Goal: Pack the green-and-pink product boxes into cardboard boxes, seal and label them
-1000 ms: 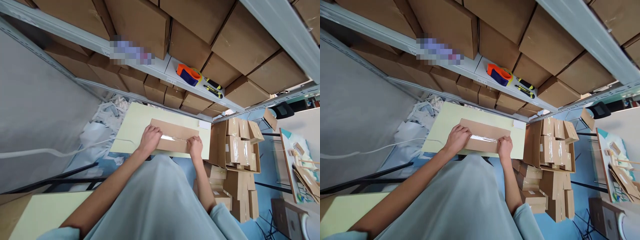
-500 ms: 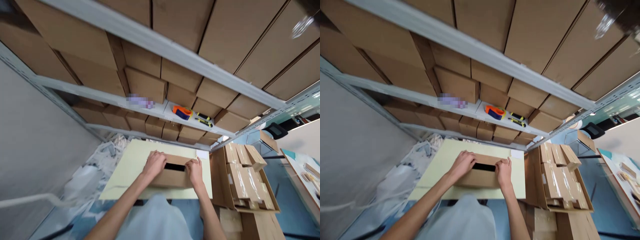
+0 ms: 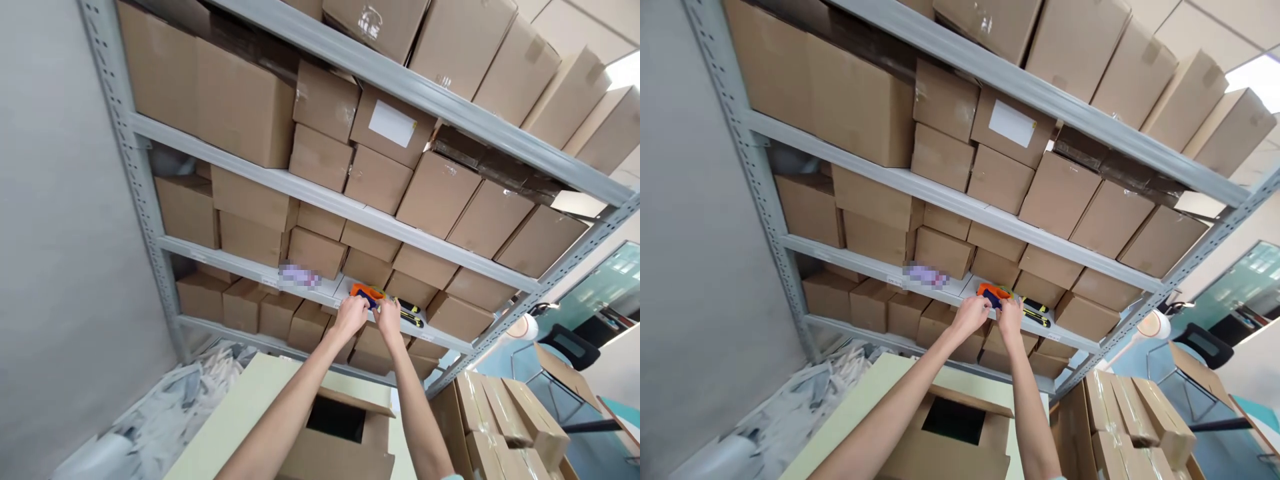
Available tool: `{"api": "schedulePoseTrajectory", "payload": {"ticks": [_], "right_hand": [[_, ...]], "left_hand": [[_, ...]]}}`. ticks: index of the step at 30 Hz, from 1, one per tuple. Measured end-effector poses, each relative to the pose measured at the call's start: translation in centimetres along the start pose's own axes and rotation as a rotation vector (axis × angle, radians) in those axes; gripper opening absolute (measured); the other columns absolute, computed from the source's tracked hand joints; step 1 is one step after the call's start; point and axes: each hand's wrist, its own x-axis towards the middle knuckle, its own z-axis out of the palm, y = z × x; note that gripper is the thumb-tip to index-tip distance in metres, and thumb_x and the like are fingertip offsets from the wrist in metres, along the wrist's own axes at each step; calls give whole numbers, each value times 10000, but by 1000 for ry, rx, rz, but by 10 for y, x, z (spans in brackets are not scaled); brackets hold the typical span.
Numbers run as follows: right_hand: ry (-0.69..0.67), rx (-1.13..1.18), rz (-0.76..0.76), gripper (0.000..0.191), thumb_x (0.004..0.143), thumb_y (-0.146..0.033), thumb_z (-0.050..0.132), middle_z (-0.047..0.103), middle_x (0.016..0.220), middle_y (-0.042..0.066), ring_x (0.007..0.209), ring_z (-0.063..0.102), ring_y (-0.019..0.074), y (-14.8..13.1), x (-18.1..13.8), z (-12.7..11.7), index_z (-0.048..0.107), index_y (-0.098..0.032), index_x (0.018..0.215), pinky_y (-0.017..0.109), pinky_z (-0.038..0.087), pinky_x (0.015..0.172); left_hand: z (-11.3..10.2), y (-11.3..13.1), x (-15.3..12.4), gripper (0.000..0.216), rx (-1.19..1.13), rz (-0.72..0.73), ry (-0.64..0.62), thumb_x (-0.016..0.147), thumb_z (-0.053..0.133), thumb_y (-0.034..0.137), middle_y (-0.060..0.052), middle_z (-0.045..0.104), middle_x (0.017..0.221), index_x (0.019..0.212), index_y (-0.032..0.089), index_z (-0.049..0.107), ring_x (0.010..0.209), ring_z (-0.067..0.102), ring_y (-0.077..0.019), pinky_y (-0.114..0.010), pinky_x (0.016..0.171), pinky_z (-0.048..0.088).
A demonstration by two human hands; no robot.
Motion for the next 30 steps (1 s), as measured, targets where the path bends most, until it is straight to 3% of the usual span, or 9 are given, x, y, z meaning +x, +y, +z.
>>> {"api": "schedulePoseTrajectory", "payload": {"ticks": [3,7,13,16,20,23,27,30], "right_hand": [[-56,-16,17,326,1019,-188,670,794,1360,190,1282,715,266,-3,28,14,779,-141,1322,356,397,1211],[-128,-18,34,385,983,-121,692,766,1404,239,1297,709,256,-2,46,34,748,-78,1362,304,425,1142],[-145,56,34,352,990,-120,659,774,1355,253,1258,715,277,1,50,43,738,-78,1330,329,453,1088],[-129,136,25,327,1004,-186,641,792,1261,253,1162,742,313,6,36,41,736,-73,1295,372,498,1050],[-101,322,10,481,1091,-481,533,805,1154,185,1047,751,312,10,-29,44,702,-92,1319,391,564,957],[-44,858,40,577,1025,-658,622,815,1114,149,1027,744,292,-1,-114,47,733,-119,1198,398,583,967],[-145,1286,243,522,993,-596,745,817,1235,138,1178,756,297,-40,-226,44,744,-168,1292,434,589,1071],[-82,1371,369,578,1006,-581,744,800,1310,169,1278,737,313,-65,-270,40,719,-154,1393,463,577,1129]], "left_hand": [[-3,2,4,286,-35,-43,27,997,602,124,-156,841,1160,1087,183,867,1113,778,-299,-411,1057,535],[2,0,-15,251,-91,-61,43,979,655,129,-129,848,1156,1092,199,868,1102,780,-272,-381,1052,539],[21,-11,-59,239,-177,-76,49,951,652,89,-111,852,1065,981,199,862,1052,788,-268,-391,1052,557],[28,-27,-90,229,-234,-115,65,940,655,82,-93,840,1031,958,210,844,1036,792,-271,-394,1023,578],[29,-42,-149,214,-353,-177,96,1014,615,184,-75,835,1114,1067,234,817,1095,785,-256,-386,1023,595],[26,-35,-193,204,-568,-199,157,1049,621,322,-69,821,1190,1149,243,780,1118,782,-243,-379,1030,605],[22,-13,-233,194,-800,-271,200,1027,661,401,-58,790,1078,1077,226,729,969,775,-214,-350,913,635],[16,-3,-251,162,-814,-294,175,1016,678,381,-42,764,1011,1023,225,723,923,753,-202,-337,871,631]]}}
